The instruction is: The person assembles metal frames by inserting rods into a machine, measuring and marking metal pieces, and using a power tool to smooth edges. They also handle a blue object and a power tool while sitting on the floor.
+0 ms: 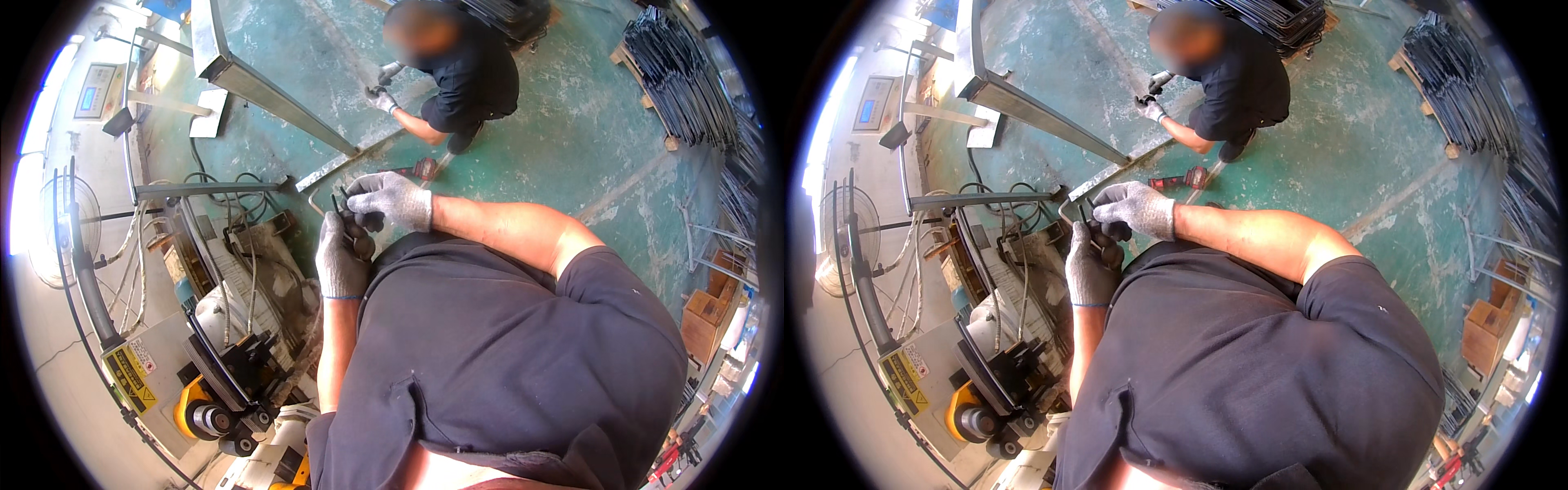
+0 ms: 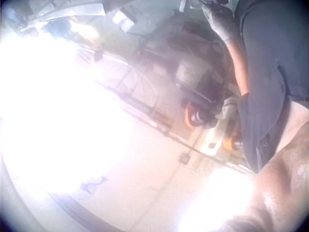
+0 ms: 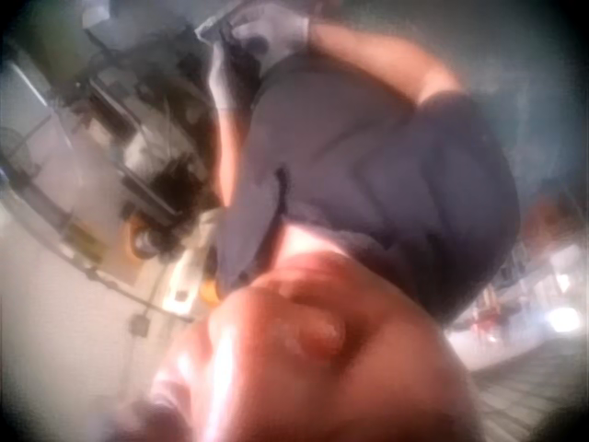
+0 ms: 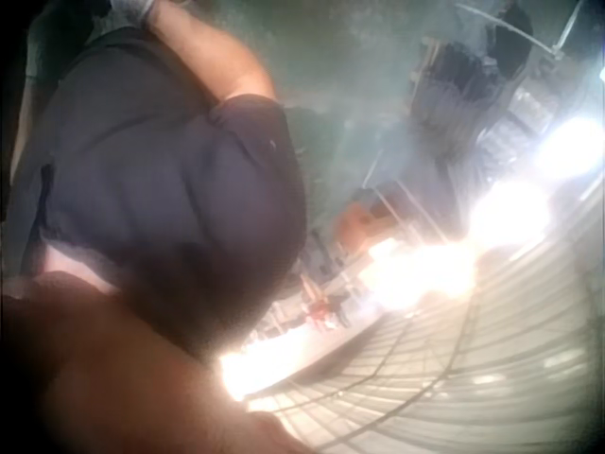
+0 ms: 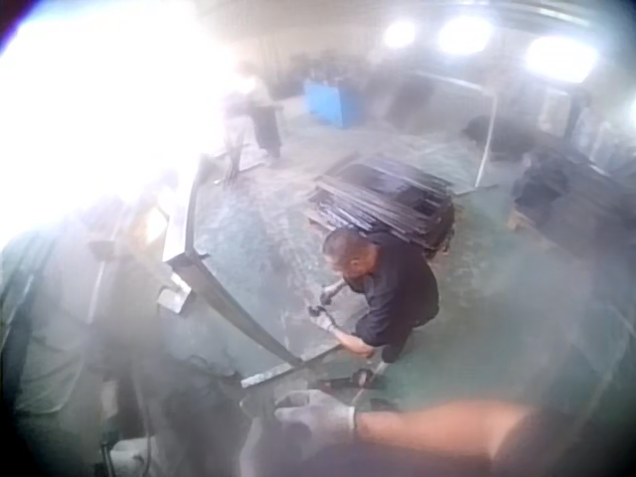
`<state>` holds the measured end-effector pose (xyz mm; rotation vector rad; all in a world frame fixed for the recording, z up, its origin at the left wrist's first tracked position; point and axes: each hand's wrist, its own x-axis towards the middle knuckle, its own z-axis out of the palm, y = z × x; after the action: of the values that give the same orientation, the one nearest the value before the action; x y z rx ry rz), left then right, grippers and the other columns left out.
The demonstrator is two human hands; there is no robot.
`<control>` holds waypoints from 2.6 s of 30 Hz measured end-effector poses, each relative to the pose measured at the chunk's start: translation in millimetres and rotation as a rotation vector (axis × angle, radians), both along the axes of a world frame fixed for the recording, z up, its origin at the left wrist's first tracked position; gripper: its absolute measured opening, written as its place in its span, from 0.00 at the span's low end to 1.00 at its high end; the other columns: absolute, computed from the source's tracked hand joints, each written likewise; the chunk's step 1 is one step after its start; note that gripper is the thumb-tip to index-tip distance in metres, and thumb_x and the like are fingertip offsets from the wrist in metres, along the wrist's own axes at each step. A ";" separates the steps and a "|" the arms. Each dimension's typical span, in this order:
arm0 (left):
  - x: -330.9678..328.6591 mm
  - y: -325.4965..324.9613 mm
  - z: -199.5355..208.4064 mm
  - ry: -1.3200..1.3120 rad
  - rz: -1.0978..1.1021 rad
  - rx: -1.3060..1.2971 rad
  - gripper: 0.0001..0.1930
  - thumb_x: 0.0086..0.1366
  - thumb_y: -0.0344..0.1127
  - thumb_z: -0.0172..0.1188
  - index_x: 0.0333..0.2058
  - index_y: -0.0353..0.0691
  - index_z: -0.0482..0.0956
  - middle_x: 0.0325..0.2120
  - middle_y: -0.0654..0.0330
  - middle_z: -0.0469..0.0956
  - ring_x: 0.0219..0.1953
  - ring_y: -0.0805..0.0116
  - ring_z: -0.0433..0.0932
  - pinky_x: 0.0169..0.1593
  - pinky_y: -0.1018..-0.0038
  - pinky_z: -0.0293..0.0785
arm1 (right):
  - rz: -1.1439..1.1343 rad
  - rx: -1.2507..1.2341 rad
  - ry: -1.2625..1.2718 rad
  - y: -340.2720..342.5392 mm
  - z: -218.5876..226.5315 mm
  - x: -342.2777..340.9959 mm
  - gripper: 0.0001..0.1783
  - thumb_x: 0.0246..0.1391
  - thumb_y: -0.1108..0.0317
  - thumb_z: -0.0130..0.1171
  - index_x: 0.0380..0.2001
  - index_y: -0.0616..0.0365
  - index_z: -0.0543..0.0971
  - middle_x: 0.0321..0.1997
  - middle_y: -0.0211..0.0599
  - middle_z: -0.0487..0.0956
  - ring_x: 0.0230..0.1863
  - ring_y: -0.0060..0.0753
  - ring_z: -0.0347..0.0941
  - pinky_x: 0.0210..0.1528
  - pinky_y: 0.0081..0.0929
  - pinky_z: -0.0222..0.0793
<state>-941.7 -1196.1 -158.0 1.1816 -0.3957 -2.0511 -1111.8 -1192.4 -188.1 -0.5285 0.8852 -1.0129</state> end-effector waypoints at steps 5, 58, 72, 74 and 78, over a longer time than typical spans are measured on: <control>1.5 -1.3 -0.7 0.017 -0.009 0.002 0.15 0.76 0.48 0.52 0.38 0.42 0.74 0.24 0.64 0.71 0.20 0.73 0.61 0.24 0.76 0.56 | 0.005 -0.013 0.010 -0.8 -0.6 0.4 0.10 0.65 0.65 0.60 0.45 0.57 0.81 0.29 0.27 0.82 0.25 0.18 0.75 0.28 0.18 0.70; -1.6 -3.2 9.7 0.009 0.001 -0.029 0.18 0.76 0.51 0.50 0.34 0.42 0.74 0.23 0.65 0.68 0.20 0.72 0.59 0.26 0.75 0.54 | -0.001 -0.078 0.007 -0.3 11.1 -3.6 0.11 0.67 0.66 0.56 0.45 0.62 0.80 0.30 0.32 0.81 0.27 0.24 0.74 0.31 0.23 0.70; -4.9 -0.7 11.7 0.027 -0.008 -0.031 0.22 0.76 0.56 0.48 0.34 0.42 0.74 0.22 0.65 0.66 0.19 0.73 0.55 0.26 0.75 0.51 | -0.016 -0.072 -0.052 1.7 10.8 -5.0 0.10 0.67 0.64 0.56 0.42 0.58 0.81 0.29 0.30 0.82 0.26 0.21 0.75 0.28 0.21 0.70; -4.2 -0.7 9.2 0.048 -0.006 -0.022 0.22 0.76 0.56 0.47 0.35 0.42 0.74 0.22 0.65 0.67 0.19 0.73 0.55 0.26 0.75 0.52 | -0.017 -0.063 -0.052 2.3 10.4 -5.5 0.10 0.67 0.64 0.56 0.42 0.58 0.82 0.29 0.30 0.82 0.26 0.21 0.76 0.28 0.21 0.70; 4.6 -1.0 -2.5 0.160 -0.029 -0.038 0.20 0.77 0.52 0.48 0.37 0.40 0.75 0.24 0.62 0.71 0.21 0.70 0.63 0.26 0.74 0.58 | -0.002 -0.064 -0.060 2.6 10.6 -6.4 0.11 0.67 0.65 0.56 0.45 0.60 0.81 0.29 0.32 0.82 0.26 0.23 0.76 0.29 0.23 0.70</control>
<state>-937.2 -1197.2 -160.4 0.9857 -0.3750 -2.1363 -1118.2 -1189.7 -177.5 -0.5481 0.8028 -1.0565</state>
